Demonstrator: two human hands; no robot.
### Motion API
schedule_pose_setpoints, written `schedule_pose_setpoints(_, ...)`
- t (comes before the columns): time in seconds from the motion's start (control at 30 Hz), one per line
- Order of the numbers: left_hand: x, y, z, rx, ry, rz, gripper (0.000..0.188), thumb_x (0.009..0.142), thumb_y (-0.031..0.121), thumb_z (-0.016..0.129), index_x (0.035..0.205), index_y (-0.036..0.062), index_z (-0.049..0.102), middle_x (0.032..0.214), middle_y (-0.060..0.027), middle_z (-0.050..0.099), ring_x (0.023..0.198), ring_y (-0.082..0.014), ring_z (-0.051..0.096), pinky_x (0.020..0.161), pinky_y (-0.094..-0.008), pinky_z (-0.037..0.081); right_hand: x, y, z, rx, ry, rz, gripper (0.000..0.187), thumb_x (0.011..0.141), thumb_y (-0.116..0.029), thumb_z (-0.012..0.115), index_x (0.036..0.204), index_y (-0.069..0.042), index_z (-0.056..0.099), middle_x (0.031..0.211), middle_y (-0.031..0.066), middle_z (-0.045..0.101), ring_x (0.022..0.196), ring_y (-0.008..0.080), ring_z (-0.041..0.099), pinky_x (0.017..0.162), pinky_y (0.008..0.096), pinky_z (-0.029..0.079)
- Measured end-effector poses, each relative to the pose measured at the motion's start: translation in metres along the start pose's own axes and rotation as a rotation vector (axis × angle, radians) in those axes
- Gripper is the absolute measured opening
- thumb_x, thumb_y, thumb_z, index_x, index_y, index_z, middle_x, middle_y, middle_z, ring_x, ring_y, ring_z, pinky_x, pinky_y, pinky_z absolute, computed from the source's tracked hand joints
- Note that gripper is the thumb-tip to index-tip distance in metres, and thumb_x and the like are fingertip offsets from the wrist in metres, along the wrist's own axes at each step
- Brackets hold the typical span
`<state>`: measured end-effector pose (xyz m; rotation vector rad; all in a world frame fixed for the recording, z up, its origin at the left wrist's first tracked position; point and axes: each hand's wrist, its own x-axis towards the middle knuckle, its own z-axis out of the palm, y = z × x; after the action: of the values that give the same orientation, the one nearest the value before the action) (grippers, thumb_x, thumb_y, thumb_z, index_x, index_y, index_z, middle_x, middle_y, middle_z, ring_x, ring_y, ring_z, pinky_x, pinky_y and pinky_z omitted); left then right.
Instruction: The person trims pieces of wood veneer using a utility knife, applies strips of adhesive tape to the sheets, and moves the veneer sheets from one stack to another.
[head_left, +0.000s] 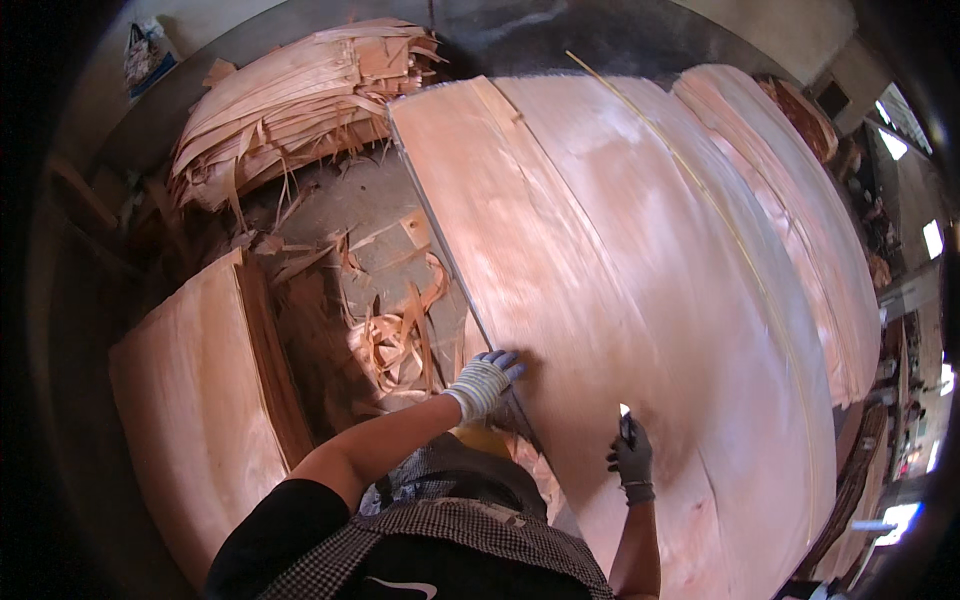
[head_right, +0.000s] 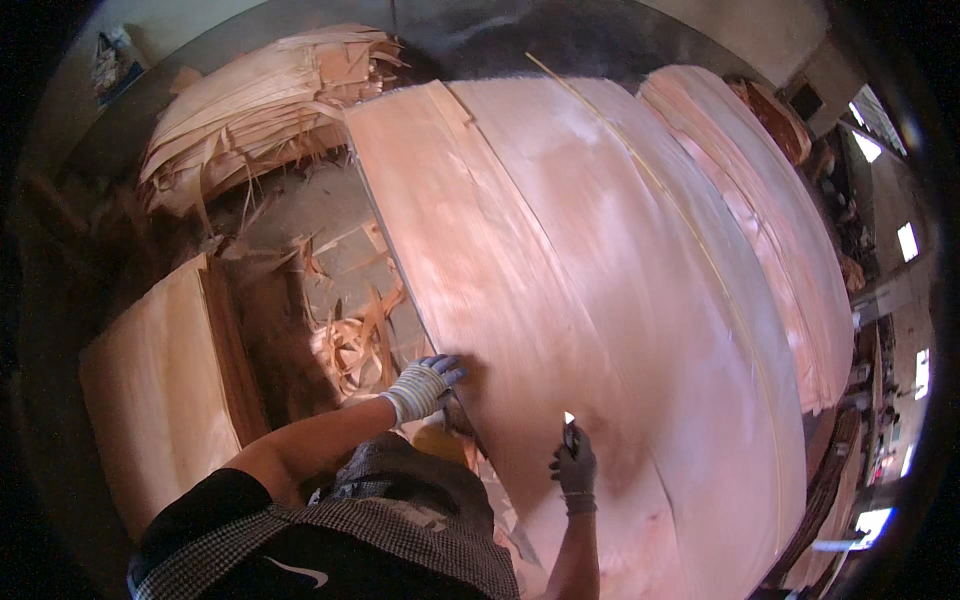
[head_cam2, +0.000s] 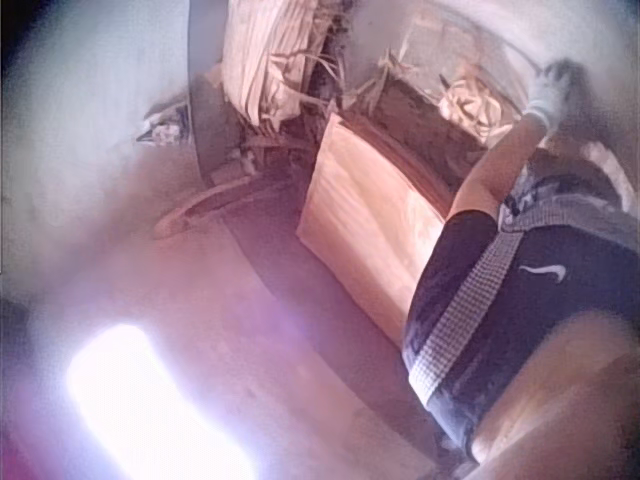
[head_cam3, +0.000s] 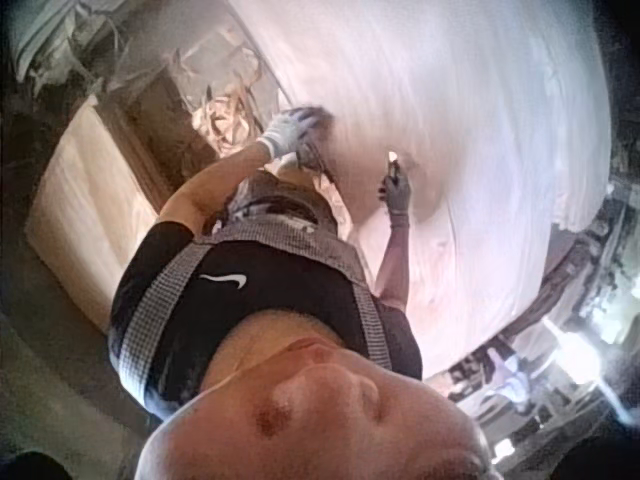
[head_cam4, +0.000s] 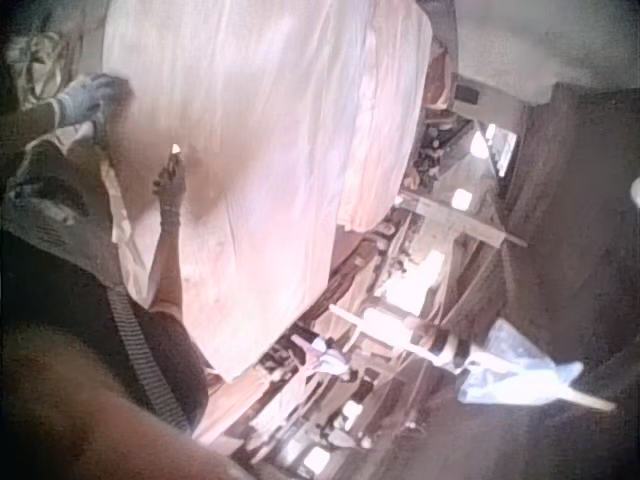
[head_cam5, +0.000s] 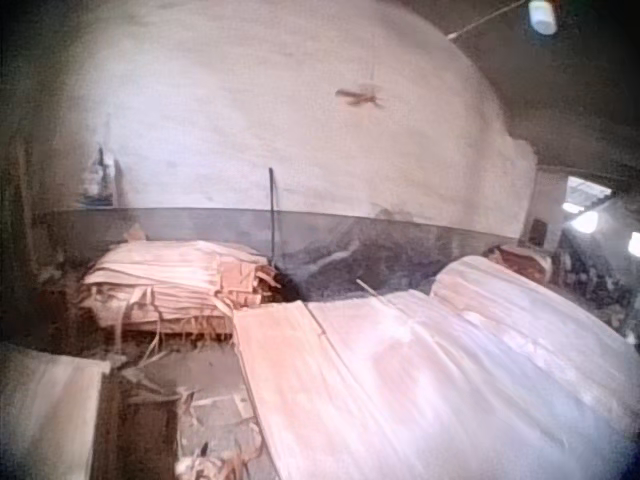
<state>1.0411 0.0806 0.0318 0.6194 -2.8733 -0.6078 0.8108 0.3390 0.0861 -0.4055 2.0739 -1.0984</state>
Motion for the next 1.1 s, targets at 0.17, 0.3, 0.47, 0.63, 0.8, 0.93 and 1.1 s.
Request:
schedule_pose_setpoints(0.17,0.067,-0.052,-0.016,0.103,0.165,-0.002,0.063,0.078,0.028,0.065,0.136,0.0126,0.045,0.147,-0.018,0.035,0.134,-0.0378,0.035,0.11,-0.05,0.026,0.108,-0.142,0.119,-0.226,-0.145,-0.316,0.028,0.09,-0.004,0.053,0.118,-0.007,0.055,0.073,0.0013,0.058,0.056,0.0087,0.057,0.045,0.0246,0.046)
schedule_pose_setpoints(0.3,0.059,-0.095,-0.021,-0.003,-0.134,0.078,0.058,0.085,0.035,0.06,0.138,0.0158,0.047,0.147,-0.017,0.038,0.131,-0.039,0.039,0.108,-0.0508,0.031,0.183,-0.223,0.208,-0.047,-0.271,-0.365,0.019,0.09,-0.006,0.055,0.109,-0.006,0.058,0.073,0.0023,0.058,0.057,0.0095,0.059,0.045,0.0252,0.048)
schedule_pose_setpoints(0.47,0.106,-0.194,-0.057,-0.314,-0.166,0.001,0.037,0.088,0.033,0.056,0.119,0.0121,0.063,0.109,-0.019,0.064,0.098,-0.0347,0.063,0.088,-0.0464,0.048,0.27,-0.272,0.305,-0.033,-0.264,-0.205,0.014,0.093,-0.008,0.052,0.107,-0.005,0.055,0.072,0.0036,0.058,0.058,0.0127,0.061,0.047,0.0272,0.051)
schedule_pose_setpoints(0.63,0.26,-0.369,-0.151,-0.311,0.28,-0.312,0.034,0.091,0.024,0.051,0.121,0.0112,0.059,0.105,-0.0192,0.064,0.094,-0.0353,0.062,0.084,-0.0467,0.049,0.354,-0.295,0.375,-0.14,-0.192,-0.217,0.022,0.092,-0.005,0.049,0.113,-0.006,0.054,0.072,0.0022,0.056,0.056,0.0103,0.055,0.051,0.0271,0.048)
schedule_pose_setpoints(0.8,0.359,-0.546,-0.216,-0.008,0.428,-0.377,0.04,0.085,0.021,0.057,0.123,0.0089,0.057,0.127,-0.0138,0.056,0.116,-0.0319,0.052,0.098,-0.043,0.041,0.367,-0.314,0.391,-0.265,-0.256,-0.044,0.041,0.094,-0.013,0.049,0.136,-0.01,0.051,0.08,0.0055,0.061,0.063,0.0127,0.056,0.057,0.0286,0.048)
schedule_pose_setpoints(0.93,0.352,-0.603,-0.213,0.074,0.501,-0.341,0.039,0.084,0.019,0.056,0.123,0.0122,0.057,0.13,-0.0077,0.054,0.118,-0.0268,0.051,0.098,-0.0426,0.04,0.411,-0.372,0.437,-0.53,-0.199,-0.231,0.041,0.094,-0.017,0.051,0.135,-0.012,0.052,0.096,0.0139,0.068,0.081,0.0261,0.065,0.069,0.0356,0.051)
schedule_pose_setpoints(1.1,0.347,-0.606,-0.204,0.028,0.632,-0.388,0.052,0.082,0.023,0.059,0.131,0.0064,0.052,0.136,-0.0131,0.049,0.127,-0.0347,0.043,0.104,-0.0463,0.034,0.528,-0.483,0.576,-0.962,-0.165,-0.669,0.022,0.091,-0.026,0.053,0.099,-0.005,0.055,0.082,0.0238,0.066,0.074,0.0414,0.064,0.065,0.0535,0.05)
